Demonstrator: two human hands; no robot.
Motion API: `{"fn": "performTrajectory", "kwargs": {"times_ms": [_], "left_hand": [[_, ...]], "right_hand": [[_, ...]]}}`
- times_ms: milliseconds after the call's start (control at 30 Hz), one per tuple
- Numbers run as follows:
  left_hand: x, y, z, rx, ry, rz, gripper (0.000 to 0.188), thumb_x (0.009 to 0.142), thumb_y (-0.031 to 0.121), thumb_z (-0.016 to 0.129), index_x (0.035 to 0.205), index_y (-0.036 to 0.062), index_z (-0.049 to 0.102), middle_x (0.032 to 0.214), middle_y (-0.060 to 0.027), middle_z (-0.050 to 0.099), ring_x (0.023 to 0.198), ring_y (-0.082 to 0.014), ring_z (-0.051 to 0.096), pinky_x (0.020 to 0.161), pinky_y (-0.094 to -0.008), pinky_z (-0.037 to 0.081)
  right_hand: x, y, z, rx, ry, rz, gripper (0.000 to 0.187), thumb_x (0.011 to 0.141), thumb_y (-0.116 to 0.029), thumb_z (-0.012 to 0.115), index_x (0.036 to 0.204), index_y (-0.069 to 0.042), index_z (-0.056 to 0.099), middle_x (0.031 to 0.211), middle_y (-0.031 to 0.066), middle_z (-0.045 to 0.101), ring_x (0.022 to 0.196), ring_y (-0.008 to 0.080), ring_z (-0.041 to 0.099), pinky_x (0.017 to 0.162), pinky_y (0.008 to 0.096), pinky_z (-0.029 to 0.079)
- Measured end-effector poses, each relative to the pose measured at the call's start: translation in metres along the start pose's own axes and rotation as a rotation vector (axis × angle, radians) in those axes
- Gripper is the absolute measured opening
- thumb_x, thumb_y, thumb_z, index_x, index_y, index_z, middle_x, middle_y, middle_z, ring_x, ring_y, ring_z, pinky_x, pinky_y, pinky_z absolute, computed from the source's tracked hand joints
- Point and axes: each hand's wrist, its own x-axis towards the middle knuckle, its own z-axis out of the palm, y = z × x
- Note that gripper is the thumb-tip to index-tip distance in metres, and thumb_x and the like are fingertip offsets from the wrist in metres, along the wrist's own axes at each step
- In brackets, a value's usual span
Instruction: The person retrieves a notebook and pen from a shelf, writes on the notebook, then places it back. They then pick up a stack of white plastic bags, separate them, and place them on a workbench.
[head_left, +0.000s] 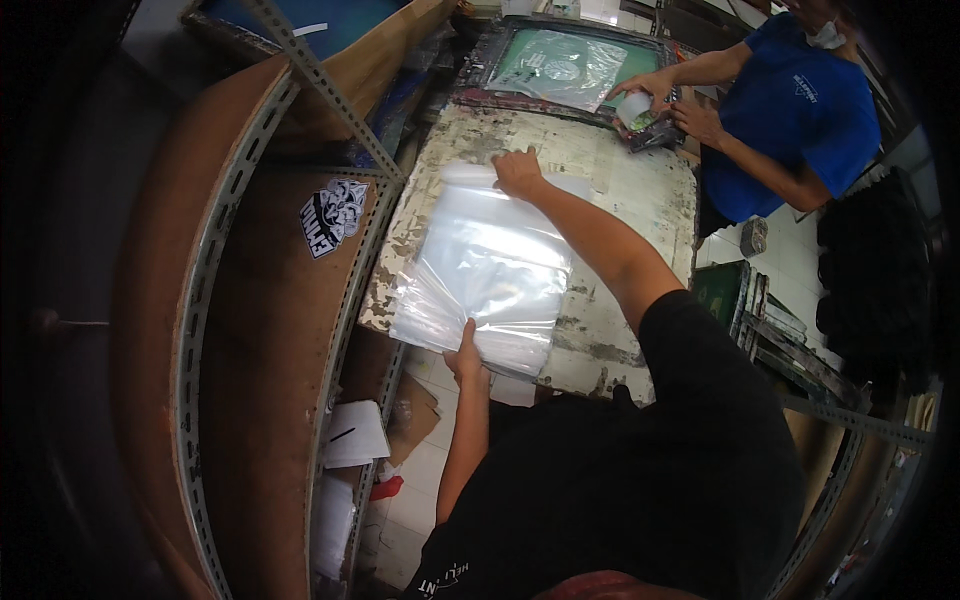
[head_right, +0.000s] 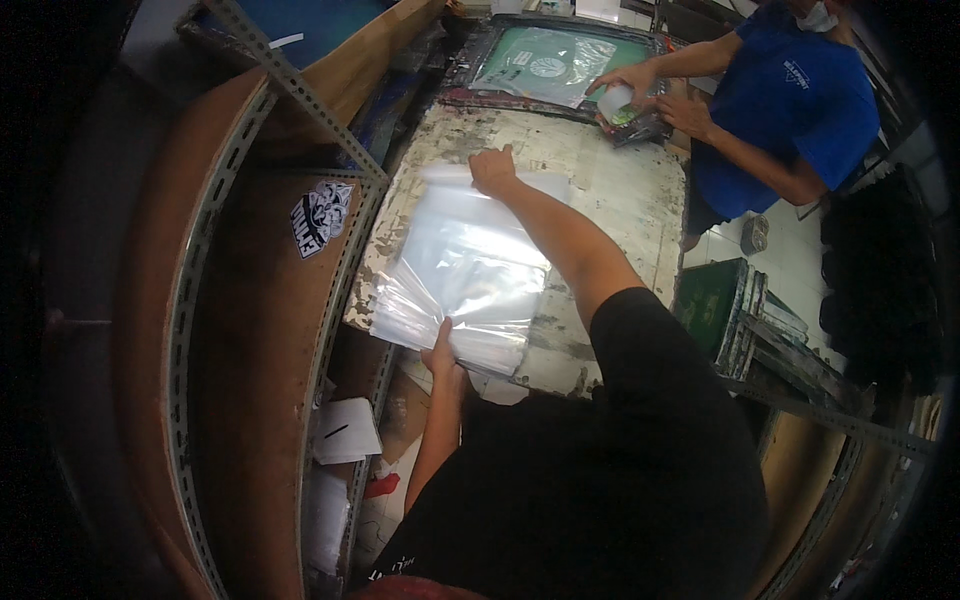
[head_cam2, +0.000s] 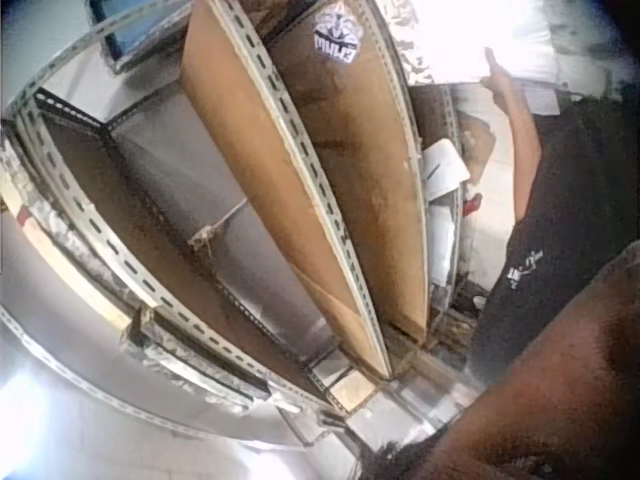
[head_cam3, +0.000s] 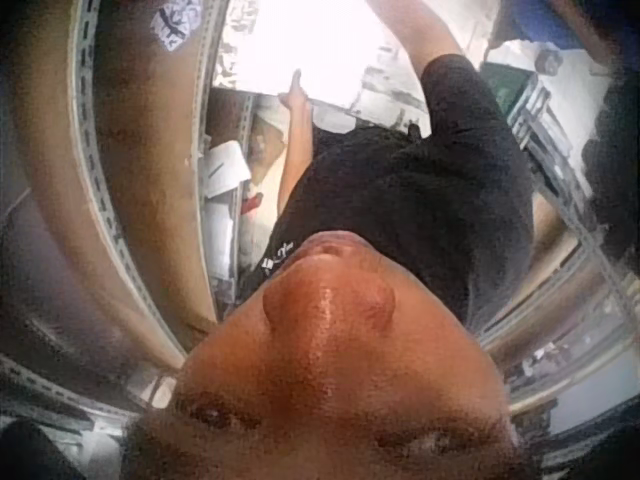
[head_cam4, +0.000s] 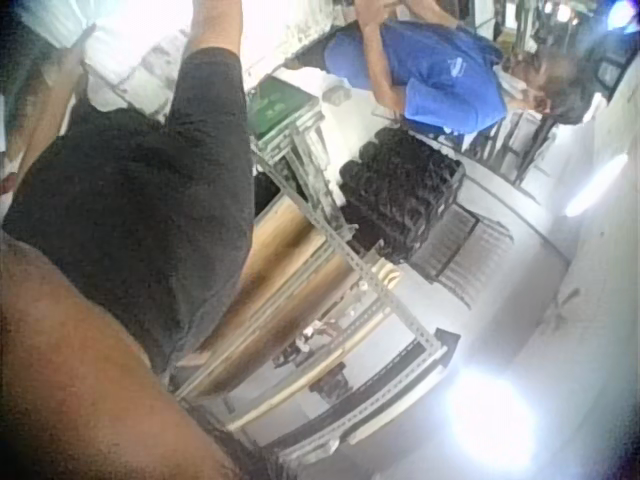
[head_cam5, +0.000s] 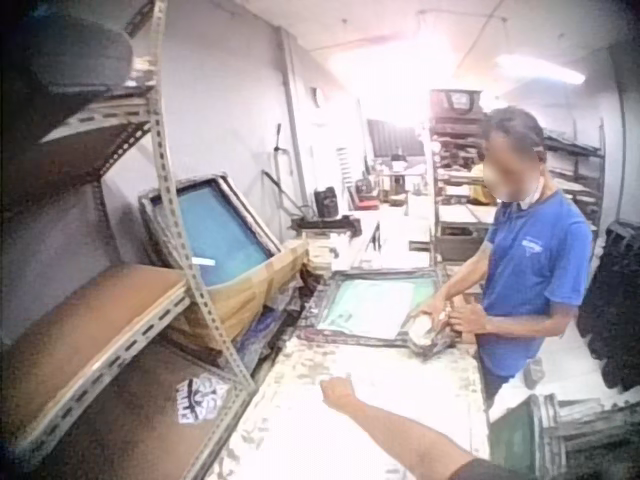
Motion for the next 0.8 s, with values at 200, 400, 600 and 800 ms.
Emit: {"fn": "performTrajectory", "kwargs": {"times_ms": [200,400,600,800], "left_hand": [[0.018,-0.015,-0.021,-0.047,-0.059,0.002,0.082,0.086,0.015,0.087,0.151,-0.0046,0.042,0.147,-0.018,0.055,0.127,-0.0299,0.059,0.107,-0.0389,0.05],[0.018,-0.01,-0.013,0.086,-0.063,0.033,0.081,0.087,0.016,0.086,0.15,-0.0096,0.042,0.145,-0.0188,0.056,0.125,-0.0298,0.06,0.104,-0.0392,0.051],[-0.008,0.008,0.0,0.143,-0.004,0.091,0.071,0.086,0.018,0.087,0.141,-0.0113,0.051,0.138,-0.0196,0.061,0.116,-0.0305,0.065,0.097,-0.0409,0.055],[0.004,-0.002,-0.005,0.148,-0.001,0.154,0.062,0.086,0.018,0.086,0.131,-0.014,0.059,0.13,-0.0202,0.066,0.111,-0.0295,0.067,0.096,-0.0397,0.055]], "right_hand": [[-0.1,-0.047,-0.037,0.552,0.609,-0.043,0.07,0.085,-0.04,0.084,0.144,-0.014,0.059,0.156,0.022,0.047,0.143,0.0438,0.044,0.119,0.055,0.034],[-0.328,0.036,0.08,0.519,0.431,0.541,0.067,0.089,-0.029,0.078,0.146,-0.005,0.053,0.159,0.0287,0.039,0.15,0.0447,0.033,0.123,0.0545,0.026],[-0.473,0.064,0.1,0.306,0.411,0.317,0.049,0.095,-0.024,0.072,0.139,-0.006,0.061,0.159,0.0167,0.048,0.149,0.0363,0.041,0.123,0.0539,0.029],[-0.467,0.053,0.093,0.373,0.491,0.41,0.037,0.094,-0.017,0.07,0.129,-0.005,0.066,0.153,0.017,0.055,0.145,0.0358,0.047,0.123,0.0517,0.032]]}}
